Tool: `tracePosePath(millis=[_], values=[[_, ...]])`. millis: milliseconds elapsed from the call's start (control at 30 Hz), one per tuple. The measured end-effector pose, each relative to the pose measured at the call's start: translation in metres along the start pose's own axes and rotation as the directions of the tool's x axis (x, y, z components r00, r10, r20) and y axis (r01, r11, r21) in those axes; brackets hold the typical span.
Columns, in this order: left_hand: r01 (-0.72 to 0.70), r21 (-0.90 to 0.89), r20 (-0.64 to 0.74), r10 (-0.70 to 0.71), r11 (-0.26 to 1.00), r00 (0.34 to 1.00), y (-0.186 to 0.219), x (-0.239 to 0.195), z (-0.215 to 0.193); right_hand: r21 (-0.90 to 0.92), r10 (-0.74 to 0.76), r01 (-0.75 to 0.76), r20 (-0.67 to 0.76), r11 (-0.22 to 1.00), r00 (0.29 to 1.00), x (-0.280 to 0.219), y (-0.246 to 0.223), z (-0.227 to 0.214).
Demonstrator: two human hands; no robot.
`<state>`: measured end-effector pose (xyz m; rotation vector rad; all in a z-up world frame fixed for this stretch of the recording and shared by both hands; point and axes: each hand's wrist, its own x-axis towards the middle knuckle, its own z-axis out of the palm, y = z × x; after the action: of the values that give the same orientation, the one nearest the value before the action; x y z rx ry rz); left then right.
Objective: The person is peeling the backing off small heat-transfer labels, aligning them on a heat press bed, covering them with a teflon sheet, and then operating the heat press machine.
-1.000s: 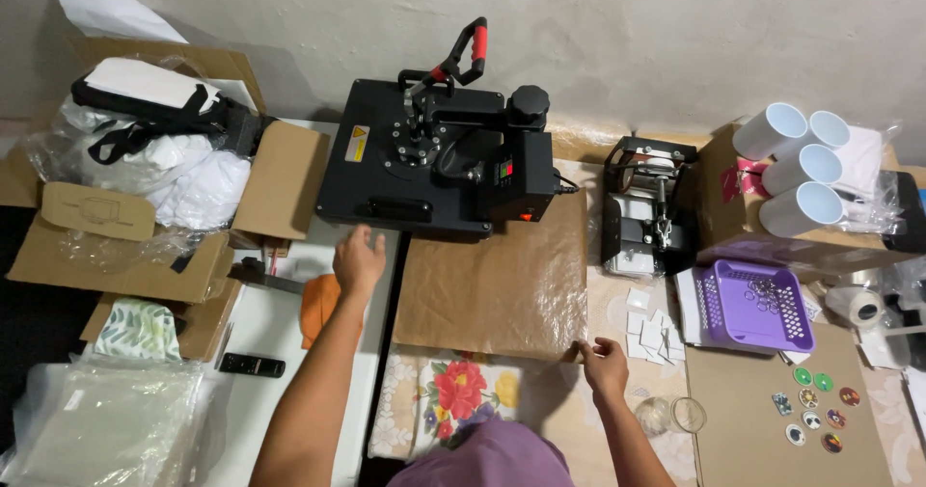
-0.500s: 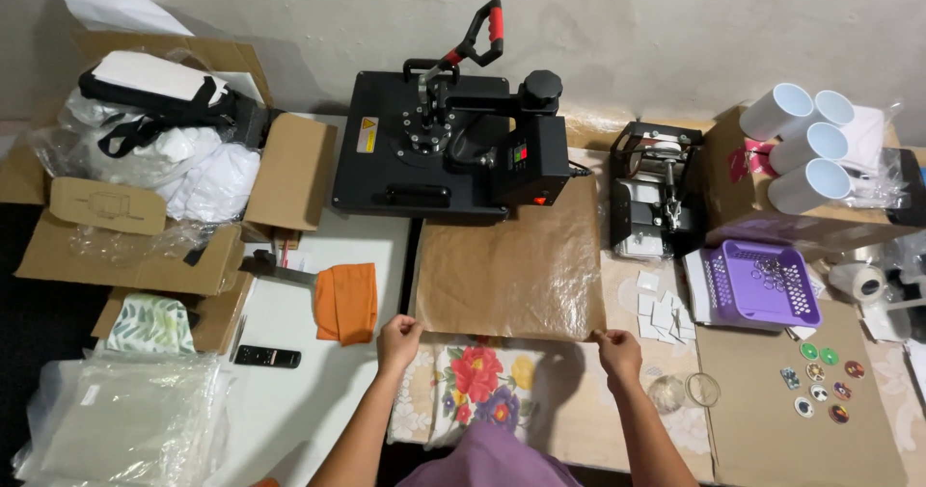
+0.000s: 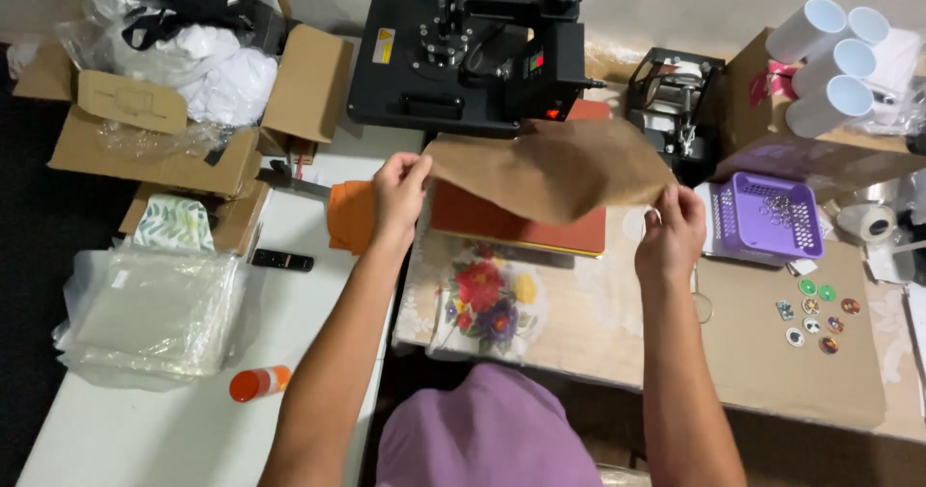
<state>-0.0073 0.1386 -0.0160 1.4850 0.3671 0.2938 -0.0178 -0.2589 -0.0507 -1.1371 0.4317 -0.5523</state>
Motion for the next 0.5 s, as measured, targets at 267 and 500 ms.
tracePosePath(millis=[267, 500], values=[[0.162, 0.245, -0.078, -0.147, 0.956, 0.986, -0.231, -0.233, -0.132, -0.213, 0.282, -0.303, -0.124, 0.929, 0.951, -0.212, 0.164, -0.265], [0.61, 0.466, -0.261, -0.558, 0.642, 0.787, -0.279, -0.314, -0.159, -0.324, 0.455, -0.629, -0.473, 0.706, 0.755, -0.295, 0.193, -0.329]])
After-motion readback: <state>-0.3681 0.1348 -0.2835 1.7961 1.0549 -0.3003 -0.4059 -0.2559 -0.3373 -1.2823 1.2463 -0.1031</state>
